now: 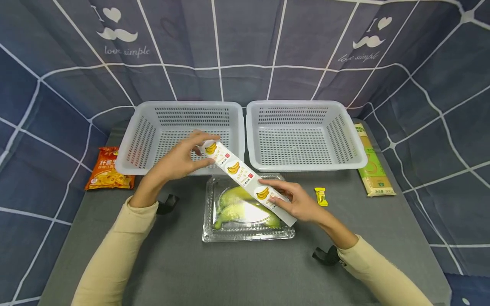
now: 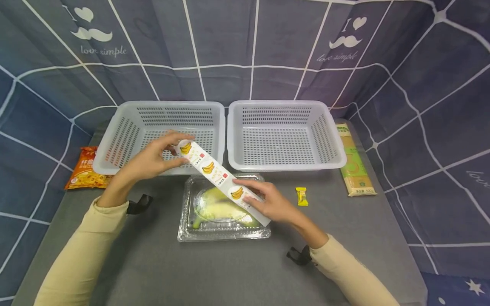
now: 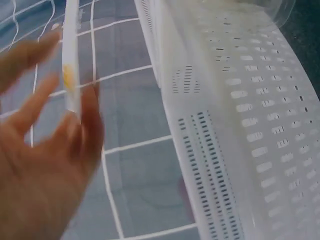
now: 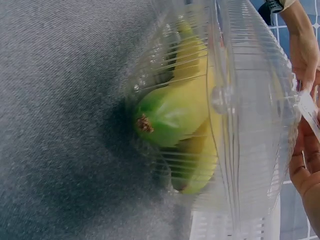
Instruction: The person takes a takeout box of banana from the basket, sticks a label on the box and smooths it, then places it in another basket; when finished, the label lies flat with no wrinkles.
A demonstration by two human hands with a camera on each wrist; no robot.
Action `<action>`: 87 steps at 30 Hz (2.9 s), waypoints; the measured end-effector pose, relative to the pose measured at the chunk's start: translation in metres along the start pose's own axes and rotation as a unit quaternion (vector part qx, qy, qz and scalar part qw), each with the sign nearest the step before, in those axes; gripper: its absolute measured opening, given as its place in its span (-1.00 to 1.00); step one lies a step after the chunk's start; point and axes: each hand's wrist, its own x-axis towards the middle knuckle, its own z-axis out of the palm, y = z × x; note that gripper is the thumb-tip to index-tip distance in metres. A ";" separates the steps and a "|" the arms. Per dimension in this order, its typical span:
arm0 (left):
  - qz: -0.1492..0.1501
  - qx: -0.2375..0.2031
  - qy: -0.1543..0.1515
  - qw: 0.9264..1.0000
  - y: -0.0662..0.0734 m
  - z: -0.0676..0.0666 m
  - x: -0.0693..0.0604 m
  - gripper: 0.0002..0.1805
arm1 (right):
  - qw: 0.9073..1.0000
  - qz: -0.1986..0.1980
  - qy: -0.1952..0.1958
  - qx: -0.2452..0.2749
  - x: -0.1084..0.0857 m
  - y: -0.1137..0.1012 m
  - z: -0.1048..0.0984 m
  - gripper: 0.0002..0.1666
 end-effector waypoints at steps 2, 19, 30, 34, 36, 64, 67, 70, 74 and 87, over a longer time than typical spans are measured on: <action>0.022 0.039 0.059 0.997 0.005 0.008 -0.002 -0.43 | 1.000 0.003 0.022 0.011 0.002 -0.001 0.002 -0.44; 0.142 0.029 0.008 0.989 0.042 0.088 -0.023 -0.56 | 0.992 -0.002 0.092 0.090 0.016 -0.009 0.007 -0.37; 0.143 -0.026 0.018 0.989 0.032 0.096 -0.017 -0.59 | 0.990 -0.033 0.115 0.068 0.020 -0.006 0.010 -0.45; 0.139 -0.038 0.009 0.989 0.031 0.097 -0.017 -0.57 | 0.990 -0.031 0.120 0.068 0.020 -0.006 0.012 -0.43; 0.138 -0.041 0.008 0.990 0.031 0.097 -0.017 -0.55 | 0.990 -0.033 0.119 0.074 0.020 -0.006 0.013 -0.41; 0.144 -0.294 0.021 0.945 0.023 0.090 -0.024 -0.54 | 0.976 -0.044 0.148 0.151 0.010 0.002 0.012 -0.23; 0.148 -0.321 0.019 0.935 0.024 0.087 -0.024 -0.49 | 0.975 -0.043 0.153 0.158 0.009 0.003 0.011 -0.23; 0.168 -0.352 0.015 0.921 0.023 0.080 -0.024 -0.46 | 0.975 -0.034 0.163 0.144 0.007 0.003 0.010 -0.23; 0.177 -0.366 -0.038 0.913 0.015 0.064 -0.025 -0.47 | 0.976 -0.027 0.183 0.112 0.001 0.003 0.005 -0.23; 0.061 -0.225 -0.228 0.945 -0.012 0.072 -0.011 -0.49 | 0.977 -0.023 0.179 0.111 -0.004 0.008 0.004 -0.19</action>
